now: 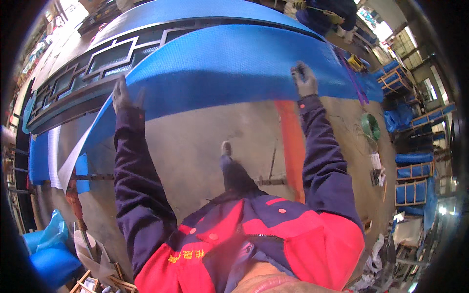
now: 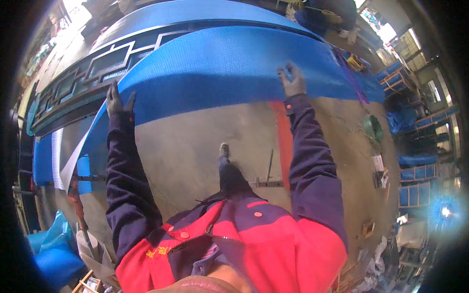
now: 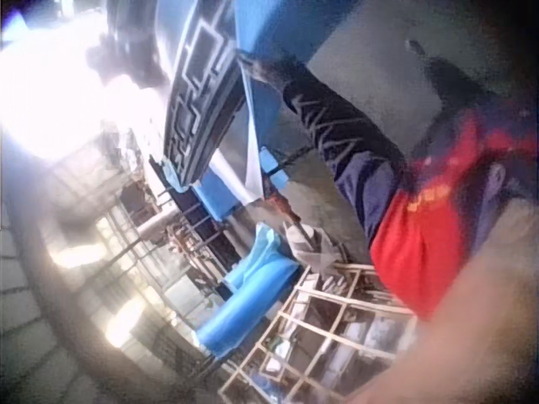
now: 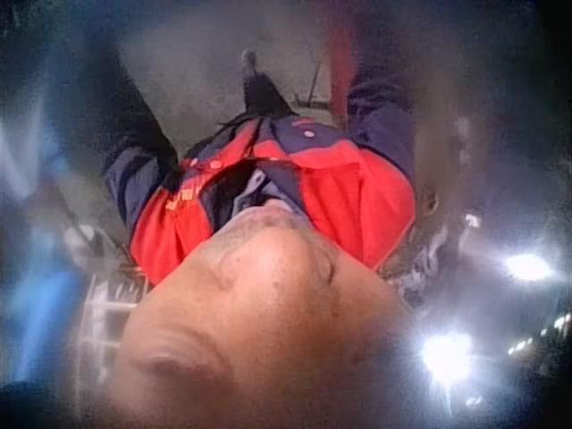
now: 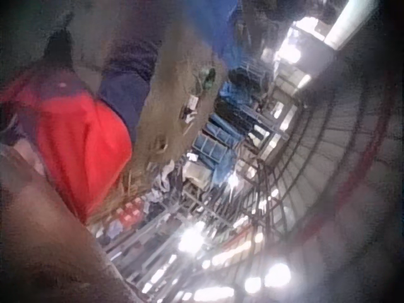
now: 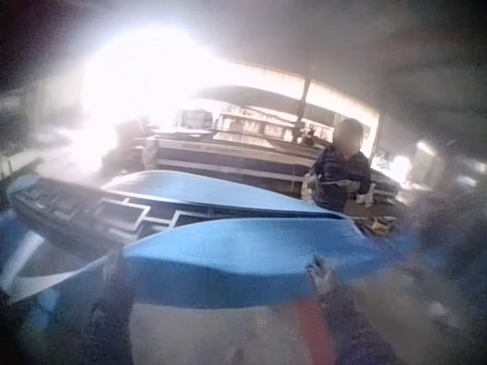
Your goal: The person wraps a large blue foam roll with a green strap and secures it using a purple tensioning tool. They repeat the process on a second roll, adjusting the strap and tightening it with the tool while a coworker assists.
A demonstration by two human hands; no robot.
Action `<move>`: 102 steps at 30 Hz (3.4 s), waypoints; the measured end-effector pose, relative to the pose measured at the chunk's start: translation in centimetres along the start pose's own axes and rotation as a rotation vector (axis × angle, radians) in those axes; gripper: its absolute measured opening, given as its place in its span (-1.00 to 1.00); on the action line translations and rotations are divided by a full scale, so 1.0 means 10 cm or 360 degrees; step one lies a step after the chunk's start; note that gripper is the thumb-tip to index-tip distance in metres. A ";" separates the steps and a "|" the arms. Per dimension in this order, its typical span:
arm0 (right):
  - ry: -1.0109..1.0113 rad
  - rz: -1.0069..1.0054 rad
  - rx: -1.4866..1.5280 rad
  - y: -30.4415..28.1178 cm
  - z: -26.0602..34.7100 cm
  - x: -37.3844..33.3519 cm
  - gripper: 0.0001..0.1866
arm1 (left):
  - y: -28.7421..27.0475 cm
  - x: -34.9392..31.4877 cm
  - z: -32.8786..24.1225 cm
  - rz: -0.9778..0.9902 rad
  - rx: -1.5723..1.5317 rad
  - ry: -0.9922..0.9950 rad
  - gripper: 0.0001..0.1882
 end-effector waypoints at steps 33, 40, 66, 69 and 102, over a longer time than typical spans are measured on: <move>-0.0498 0.0597 -0.0887 2.18 -1.86 3.48 -0.44 | 6.61 3.32 -2.99 0.1102 -0.0131 0.0803 0.05; -0.0721 0.0908 -0.0942 0.79 -2.45 4.12 -0.37 | 6.83 3.39 -3.40 0.0643 -0.0045 0.0904 0.02; -0.0225 0.0364 -0.0812 1.63 -2.53 3.74 -0.42 | 5.81 2.25 -3.83 0.1147 -0.0468 0.0521 -0.66; -0.0389 0.0842 -0.0638 1.71 -2.15 3.57 -0.34 | 5.83 2.27 -3.83 0.1214 -0.0492 0.0505 -0.64; -0.0232 0.0769 -0.0514 3.28 -0.95 2.90 -0.61 | 5.53 2.12 -2.38 0.1241 -0.0411 0.0536 -0.43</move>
Point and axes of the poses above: each hand's wrist, its own x-axis towards the middle knuckle, its own y-axis out of the palm, z = x × y, the point moved 1 cm from there along x, towards the middle knuckle, and after that the axes turned 10 degrees about -z, right-handed, at the moved point
